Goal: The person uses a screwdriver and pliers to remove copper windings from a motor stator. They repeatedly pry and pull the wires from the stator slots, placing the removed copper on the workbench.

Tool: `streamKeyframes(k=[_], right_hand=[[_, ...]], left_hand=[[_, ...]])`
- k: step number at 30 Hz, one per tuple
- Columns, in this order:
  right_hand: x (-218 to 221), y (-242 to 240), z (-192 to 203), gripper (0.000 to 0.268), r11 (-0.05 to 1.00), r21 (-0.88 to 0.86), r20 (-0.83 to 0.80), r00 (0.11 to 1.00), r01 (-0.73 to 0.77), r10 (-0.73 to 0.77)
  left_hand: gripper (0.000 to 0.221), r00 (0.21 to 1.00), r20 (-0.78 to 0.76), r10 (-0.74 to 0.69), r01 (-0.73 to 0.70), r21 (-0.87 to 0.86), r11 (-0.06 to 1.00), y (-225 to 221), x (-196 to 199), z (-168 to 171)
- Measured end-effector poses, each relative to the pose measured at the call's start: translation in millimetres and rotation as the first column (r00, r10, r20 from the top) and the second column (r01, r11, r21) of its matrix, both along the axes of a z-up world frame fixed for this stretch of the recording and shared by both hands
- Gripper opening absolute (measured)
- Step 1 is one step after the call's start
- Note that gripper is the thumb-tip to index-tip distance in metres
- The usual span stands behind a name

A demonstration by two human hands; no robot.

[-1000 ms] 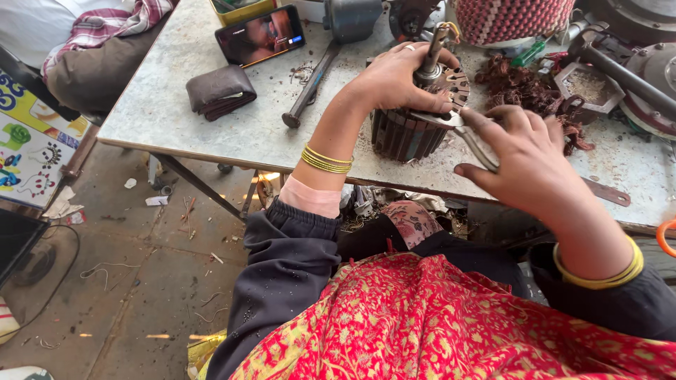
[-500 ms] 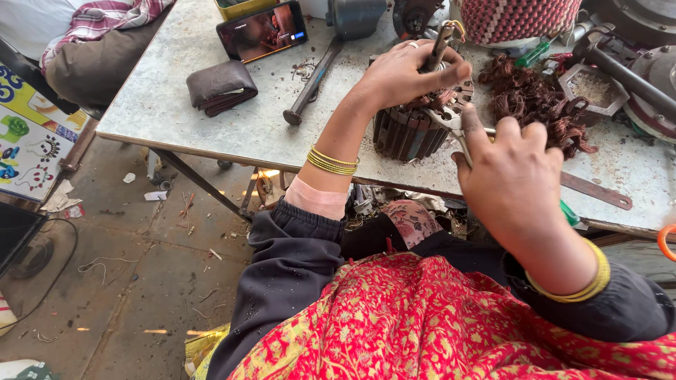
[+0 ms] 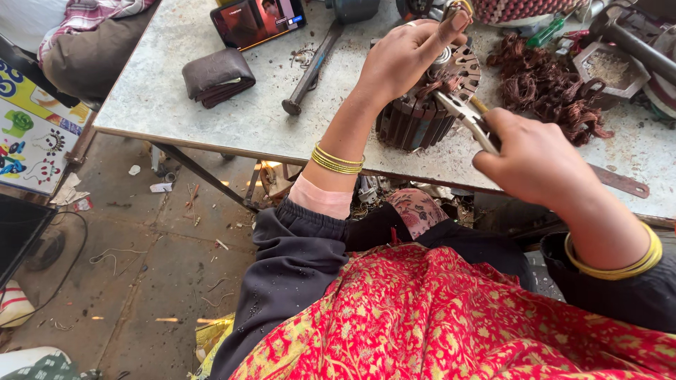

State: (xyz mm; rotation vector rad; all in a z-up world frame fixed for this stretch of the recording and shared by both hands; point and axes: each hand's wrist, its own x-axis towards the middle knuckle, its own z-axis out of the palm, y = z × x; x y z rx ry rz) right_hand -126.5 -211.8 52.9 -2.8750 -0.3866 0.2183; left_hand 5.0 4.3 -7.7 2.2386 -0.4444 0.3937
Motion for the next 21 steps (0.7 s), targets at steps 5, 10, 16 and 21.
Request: streamKeyframes(k=[5,10,16,21], right_hand=[[18,-16,-12,0.046,0.994,0.112,-0.094,0.995,-0.008,0.018],[43,-37,-32,0.038,0.901,0.431,-0.23,0.959,-0.05,0.163],[49,-45,-36,0.04,0.786,0.601,-0.443,0.879,0.147,0.175],[32,-17,1,0.047,0.964,0.228,-0.381,0.924,0.135,-0.039]], left_hand=[[0.104,1.0,-0.001,0.026,-0.026,-0.029,0.999,0,-6,4],[0.101,0.999,-0.021,0.027,-0.028,-0.059,0.998,-2,-11,10],[0.1,0.999,0.041,0.009,-0.006,-0.063,0.998,-2,-7,10],[0.102,0.999,0.009,0.039,-0.038,-0.05,0.998,-4,-3,5]])
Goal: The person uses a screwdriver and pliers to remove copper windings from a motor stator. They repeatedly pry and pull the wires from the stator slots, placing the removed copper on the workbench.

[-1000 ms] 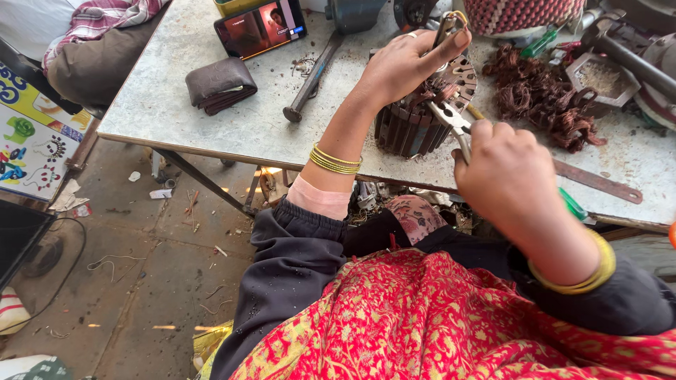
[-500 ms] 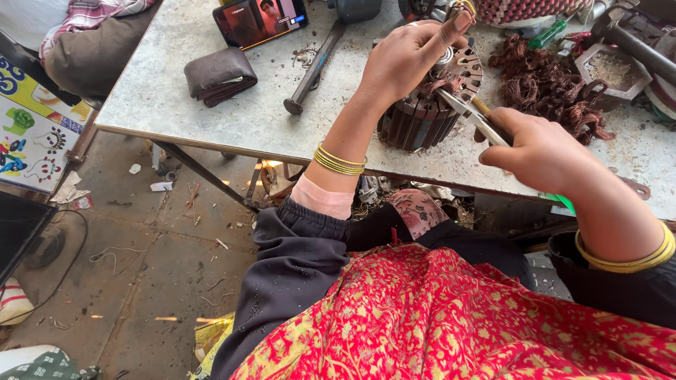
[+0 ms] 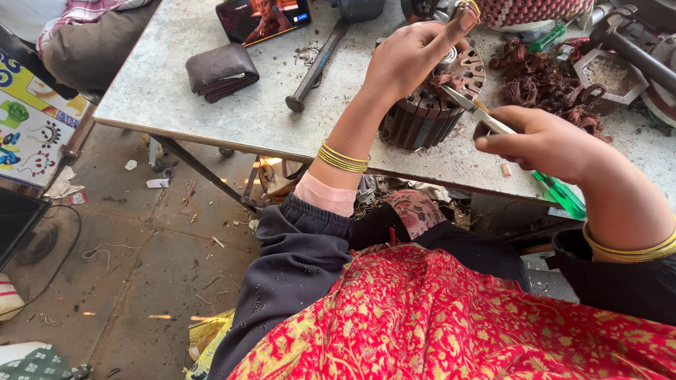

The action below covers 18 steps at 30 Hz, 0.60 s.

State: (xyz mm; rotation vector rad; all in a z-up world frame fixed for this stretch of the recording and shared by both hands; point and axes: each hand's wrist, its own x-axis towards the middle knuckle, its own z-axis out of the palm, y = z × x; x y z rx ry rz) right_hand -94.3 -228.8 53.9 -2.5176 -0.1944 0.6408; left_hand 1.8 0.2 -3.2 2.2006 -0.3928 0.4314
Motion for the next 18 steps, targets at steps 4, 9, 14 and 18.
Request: streamKeyframes(k=[4,9,14,18], right_hand=[[-25,28,24,0.046,0.898,-0.437,0.159,0.979,-0.046,0.127],[-32,46,36,0.045,0.787,-0.606,0.208,0.931,-0.119,0.3],[-19,42,26,0.045,0.878,-0.46,0.049,0.983,-0.134,0.176],[-9,19,4,0.029,0.998,-0.036,-0.051,0.998,-0.041,0.04]], left_hand=[[0.101,1.0,-0.013,-0.006,0.006,0.004,1.0,-1,2,-2],[0.099,1.0,0.02,-0.002,0.002,-0.023,1.0,2,-3,-2],[0.099,1.0,0.018,-0.02,0.021,-0.035,0.999,3,-5,-2],[0.098,1.0,0.001,-0.027,0.027,-0.047,0.999,2,-3,-4]])
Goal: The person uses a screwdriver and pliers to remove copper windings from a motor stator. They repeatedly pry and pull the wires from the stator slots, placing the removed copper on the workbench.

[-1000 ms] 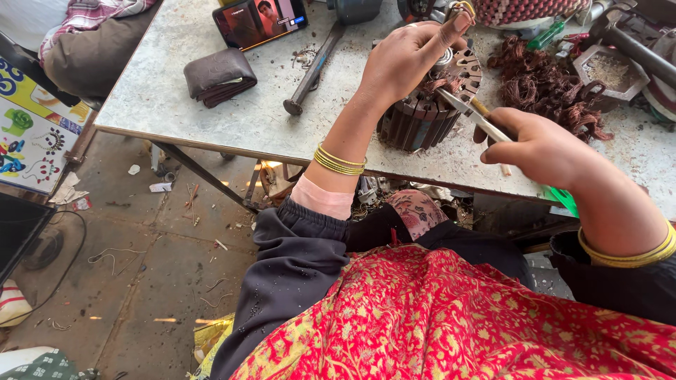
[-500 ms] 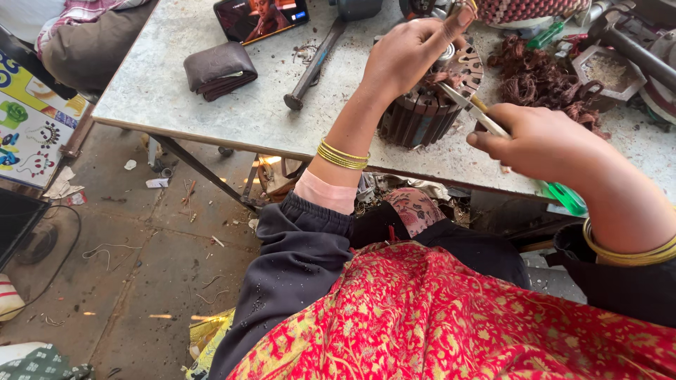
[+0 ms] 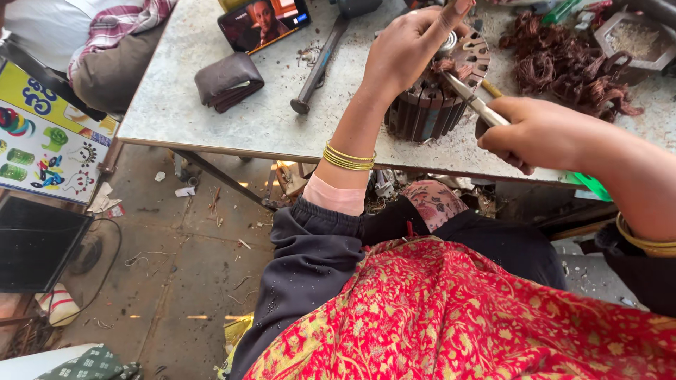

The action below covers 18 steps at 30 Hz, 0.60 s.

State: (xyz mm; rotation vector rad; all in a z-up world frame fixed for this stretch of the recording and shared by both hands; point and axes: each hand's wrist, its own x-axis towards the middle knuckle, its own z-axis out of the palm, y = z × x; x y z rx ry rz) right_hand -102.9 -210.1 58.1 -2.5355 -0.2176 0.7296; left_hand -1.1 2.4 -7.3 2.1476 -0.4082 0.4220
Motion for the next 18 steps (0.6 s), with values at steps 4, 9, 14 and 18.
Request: streamKeyframes(k=[4,9,14,18], right_hand=[[13,-20,-29,0.019,0.876,0.446,-0.268,0.961,0.182,-0.063],[17,-33,-52,0.016,0.668,0.674,-0.439,0.898,0.315,0.02],[12,-35,-60,0.021,0.591,0.725,-0.474,0.879,0.354,0.055],[10,-37,-65,0.022,0.48,0.787,-0.51,0.846,0.387,0.154]], left_hand=[[0.099,0.998,0.059,-0.012,0.012,-0.01,1.0,1,1,-1],[0.101,1.0,-0.001,0.017,-0.017,0.05,0.999,-2,4,0],[0.097,0.996,0.084,0.004,-0.009,0.065,0.998,-4,4,1],[0.095,0.995,0.099,0.007,-0.018,0.111,0.994,-4,3,5]])
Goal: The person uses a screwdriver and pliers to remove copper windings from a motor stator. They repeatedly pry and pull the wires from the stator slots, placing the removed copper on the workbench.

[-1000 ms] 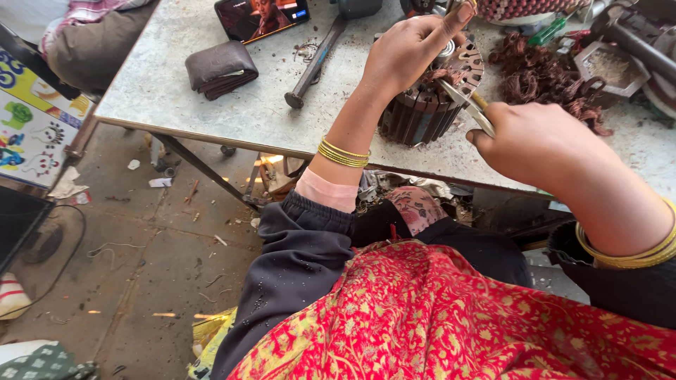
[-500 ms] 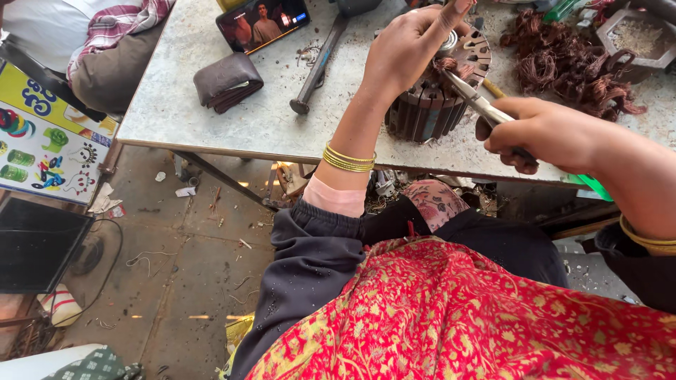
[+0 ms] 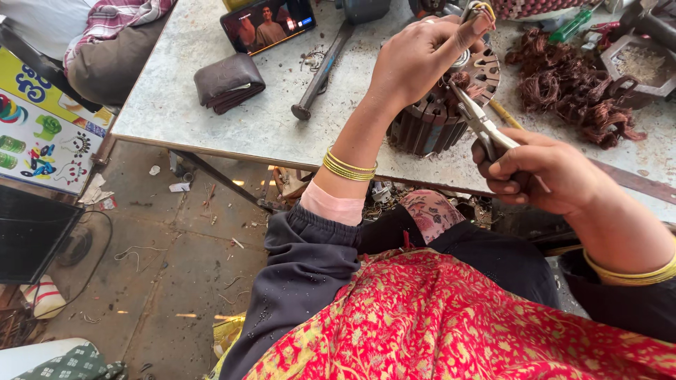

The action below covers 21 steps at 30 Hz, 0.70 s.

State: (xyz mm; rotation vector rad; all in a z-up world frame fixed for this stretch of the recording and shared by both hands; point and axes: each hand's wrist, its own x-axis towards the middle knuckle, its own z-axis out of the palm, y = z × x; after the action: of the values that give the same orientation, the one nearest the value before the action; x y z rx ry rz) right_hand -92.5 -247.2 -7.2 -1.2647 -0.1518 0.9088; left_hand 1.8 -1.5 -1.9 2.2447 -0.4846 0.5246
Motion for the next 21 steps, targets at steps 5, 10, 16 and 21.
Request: streamKeyframes(k=[5,10,16,21], right_hand=[[0,-2,-11,0.023,0.997,0.082,0.005,1.0,-0.01,0.01],[1,2,-3,0.021,0.989,-0.145,0.119,0.993,0.041,-0.024],[-33,26,8,0.028,0.578,-0.597,0.802,0.41,0.556,0.434],[-53,42,-2,0.033,0.496,-0.482,0.865,0.303,0.722,0.399]], left_hand=[[0.094,0.999,-0.002,-0.032,0.032,0.013,0.999,1,1,4],[0.095,0.998,0.042,-0.043,0.046,-0.089,0.995,3,-3,-2],[0.098,0.99,-0.139,0.035,-0.046,-0.081,0.996,7,-9,1],[0.097,0.985,-0.163,0.052,-0.069,-0.104,0.992,6,-15,5]])
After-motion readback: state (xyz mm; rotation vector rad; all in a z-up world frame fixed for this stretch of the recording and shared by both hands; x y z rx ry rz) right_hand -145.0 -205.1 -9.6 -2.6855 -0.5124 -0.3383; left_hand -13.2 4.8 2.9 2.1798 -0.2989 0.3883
